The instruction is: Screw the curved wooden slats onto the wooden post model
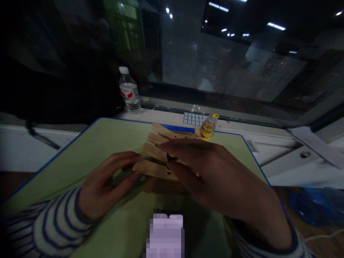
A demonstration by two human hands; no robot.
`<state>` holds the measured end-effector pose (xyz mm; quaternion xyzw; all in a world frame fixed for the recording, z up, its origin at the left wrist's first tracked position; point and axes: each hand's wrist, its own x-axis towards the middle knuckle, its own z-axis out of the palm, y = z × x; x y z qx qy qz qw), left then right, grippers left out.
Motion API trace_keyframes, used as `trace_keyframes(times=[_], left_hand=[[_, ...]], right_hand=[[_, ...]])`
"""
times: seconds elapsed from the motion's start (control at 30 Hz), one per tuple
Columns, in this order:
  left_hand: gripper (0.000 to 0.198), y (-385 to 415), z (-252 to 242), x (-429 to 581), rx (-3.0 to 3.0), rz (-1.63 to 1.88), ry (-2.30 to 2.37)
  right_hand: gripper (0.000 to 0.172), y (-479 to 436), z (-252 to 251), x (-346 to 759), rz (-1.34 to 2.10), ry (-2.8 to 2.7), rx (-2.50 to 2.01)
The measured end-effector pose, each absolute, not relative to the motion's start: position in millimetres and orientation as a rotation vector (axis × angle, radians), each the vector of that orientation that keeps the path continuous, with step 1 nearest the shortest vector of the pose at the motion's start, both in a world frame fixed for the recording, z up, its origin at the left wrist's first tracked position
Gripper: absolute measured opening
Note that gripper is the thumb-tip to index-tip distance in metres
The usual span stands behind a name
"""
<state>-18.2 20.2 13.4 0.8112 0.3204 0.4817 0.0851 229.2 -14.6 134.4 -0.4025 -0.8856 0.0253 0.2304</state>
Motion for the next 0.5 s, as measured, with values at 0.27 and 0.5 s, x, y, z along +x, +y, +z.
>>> trace_keyframes(times=[0.27,0.5], left_hand=[[0.038,18.5,3.2,-22.3,2.364,1.31,0.94],[0.036,19.4,7.2,-20.8,2.355,1.31,0.91]], right_hand=[[0.019,-19.1,141.0,228.3,-0.006,-2.434,-1.221],[0.017,-21.0,138.5,226.4,-0.195,-2.469,-1.257]])
